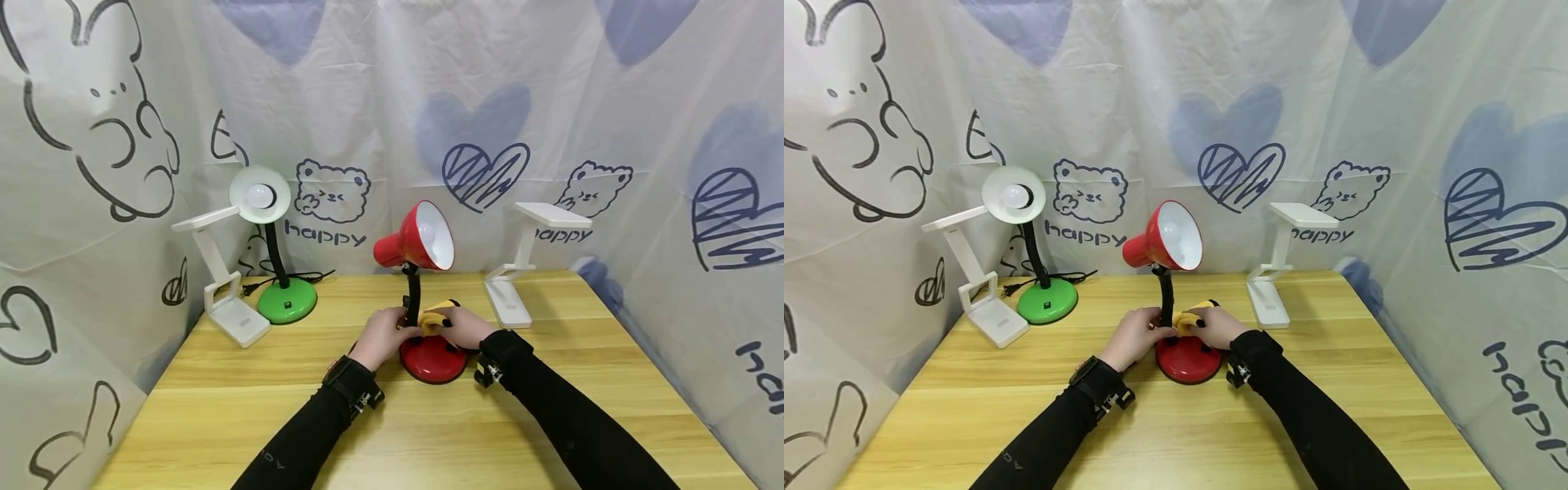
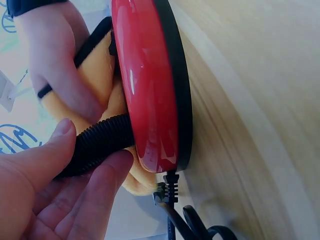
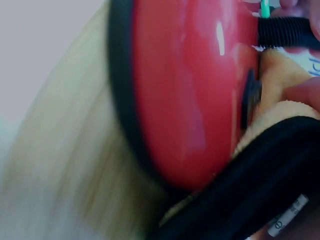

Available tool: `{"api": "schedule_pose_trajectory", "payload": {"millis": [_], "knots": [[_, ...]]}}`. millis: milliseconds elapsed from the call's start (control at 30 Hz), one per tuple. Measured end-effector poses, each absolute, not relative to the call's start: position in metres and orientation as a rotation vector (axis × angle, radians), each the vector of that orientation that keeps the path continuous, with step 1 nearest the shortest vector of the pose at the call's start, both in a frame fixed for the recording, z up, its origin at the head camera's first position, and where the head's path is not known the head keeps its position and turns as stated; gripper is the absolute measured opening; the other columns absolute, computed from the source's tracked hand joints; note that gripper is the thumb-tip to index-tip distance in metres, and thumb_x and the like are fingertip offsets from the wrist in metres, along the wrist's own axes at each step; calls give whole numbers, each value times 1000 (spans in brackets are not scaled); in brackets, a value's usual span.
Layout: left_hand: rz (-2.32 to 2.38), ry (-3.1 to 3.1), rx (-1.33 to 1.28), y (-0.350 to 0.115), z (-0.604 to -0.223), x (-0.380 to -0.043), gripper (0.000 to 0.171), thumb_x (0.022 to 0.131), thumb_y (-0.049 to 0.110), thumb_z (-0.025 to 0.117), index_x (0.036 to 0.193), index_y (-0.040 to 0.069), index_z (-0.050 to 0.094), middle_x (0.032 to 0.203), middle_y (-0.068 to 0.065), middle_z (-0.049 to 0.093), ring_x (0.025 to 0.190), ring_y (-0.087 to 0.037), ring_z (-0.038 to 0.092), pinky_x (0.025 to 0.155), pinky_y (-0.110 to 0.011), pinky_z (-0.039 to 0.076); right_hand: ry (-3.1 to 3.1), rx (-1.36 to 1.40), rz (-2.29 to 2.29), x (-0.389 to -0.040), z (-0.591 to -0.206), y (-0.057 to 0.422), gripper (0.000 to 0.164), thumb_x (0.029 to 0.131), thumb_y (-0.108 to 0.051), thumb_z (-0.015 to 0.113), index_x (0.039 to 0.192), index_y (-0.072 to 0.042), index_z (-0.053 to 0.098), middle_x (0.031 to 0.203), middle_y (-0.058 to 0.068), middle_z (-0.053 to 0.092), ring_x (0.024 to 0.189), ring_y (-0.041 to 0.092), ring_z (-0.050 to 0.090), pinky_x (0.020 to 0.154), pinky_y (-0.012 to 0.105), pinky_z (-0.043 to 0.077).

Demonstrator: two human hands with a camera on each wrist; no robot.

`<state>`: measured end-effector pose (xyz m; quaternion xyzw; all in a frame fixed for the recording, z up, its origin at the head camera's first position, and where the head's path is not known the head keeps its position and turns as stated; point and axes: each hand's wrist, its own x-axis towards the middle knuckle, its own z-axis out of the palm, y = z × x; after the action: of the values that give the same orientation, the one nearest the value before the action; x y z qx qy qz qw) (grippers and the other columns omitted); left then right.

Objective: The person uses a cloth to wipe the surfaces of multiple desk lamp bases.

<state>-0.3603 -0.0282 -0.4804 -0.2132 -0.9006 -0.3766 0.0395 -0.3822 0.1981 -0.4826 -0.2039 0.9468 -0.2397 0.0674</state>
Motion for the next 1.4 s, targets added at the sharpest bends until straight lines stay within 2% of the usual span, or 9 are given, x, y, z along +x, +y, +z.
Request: {"api": "schedule_pose_trajectory", "payload": {"millis": [167, 300, 533, 600, 667, 733, 833, 1133, 1400], "knots": [[-1135, -2763, -646, -27, -480, -360, 16, 91, 33, 76, 96, 19, 72, 86, 5, 72, 74, -8, 63, 63, -24, 50, 2868, -671, -691, -371, -478, 221, 40, 100, -27, 63, 138, -17, 62, 131, 5, 69, 116, 21, 65, 101, 41, 51], [-1116, -2775, -647, -26, -482, -360, 18, 90, 34, 76, 95, 18, 71, 84, 5, 71, 72, -9, 61, 61, -24, 48, 2850, -620, -691, -351, -480, 239, 43, 100, -25, 63, 142, -22, 59, 116, 10, 73, 67, 9, 56, 67, 26, 47], [-1125, -2784, -632, -26, -481, -361, 17, 91, 33, 76, 94, 17, 70, 83, 4, 70, 71, -10, 60, 61, -25, 48, 2889, -722, -651, -300, -478, 253, 47, 98, -27, 64, 144, -22, 57, 145, 8, 60, 48, 2, 28, 53, 21, 33], [-1119, -2780, -634, -26, -481, -362, 18, 91, 34, 76, 93, 17, 70, 83, 4, 70, 72, -10, 61, 62, -25, 48, 2873, -808, -628, -286, -477, 250, 48, 97, -24, 64, 145, -24, 56, 149, 8, 56, 49, 2, 26, 56, 21, 34], [-1109, -2775, -635, -27, -481, -362, 18, 90, 34, 76, 92, 17, 70, 83, 4, 70, 72, -9, 61, 62, -24, 48, 2843, -879, -595, -275, -477, 243, 49, 97, -23, 65, 145, -28, 55, 153, 5, 52, 61, 3, 52, 68, 25, 48], [-1098, -2767, -633, -28, -482, -362, 18, 90, 34, 76, 92, 18, 70, 84, 4, 70, 72, -9, 61, 62, -24, 49, 2804, -938, -569, -267, -477, 230, 51, 97, -23, 65, 146, -31, 54, 157, 1, 48, 97, 9, 69, 90, 34, 56], [-1089, -2758, -636, -30, -483, -362, 18, 91, 34, 76, 93, 17, 70, 84, 3, 71, 71, -9, 62, 61, -24, 49, 2762, -993, -520, -261, -478, 206, 51, 98, -25, 66, 146, -32, 53, 160, -5, 43, 149, 22, 40, 116, 51, 41], [-1119, -2760, -648, -31, -482, -360, 15, 93, 34, 73, 89, 20, 68, 78, 5, 68, 66, -8, 61, 59, -25, 48, 2834, -1142, -377, -279, -485, 139, 45, 97, -25, 67, 141, -19, 60, 153, 1, 52, 152, 21, 36, 123, 45, 32], [-1095, -2761, -651, -29, -482, -360, 17, 92, 35, 74, 90, 20, 68, 79, 5, 69, 66, -8, 60, 59, -24, 48, 2845, -1044, -564, -274, -486, 162, 51, 96, -23, 67, 146, -21, 56, 154, 6, 50, 143, 28, 48, 117, 48, 41]]}}
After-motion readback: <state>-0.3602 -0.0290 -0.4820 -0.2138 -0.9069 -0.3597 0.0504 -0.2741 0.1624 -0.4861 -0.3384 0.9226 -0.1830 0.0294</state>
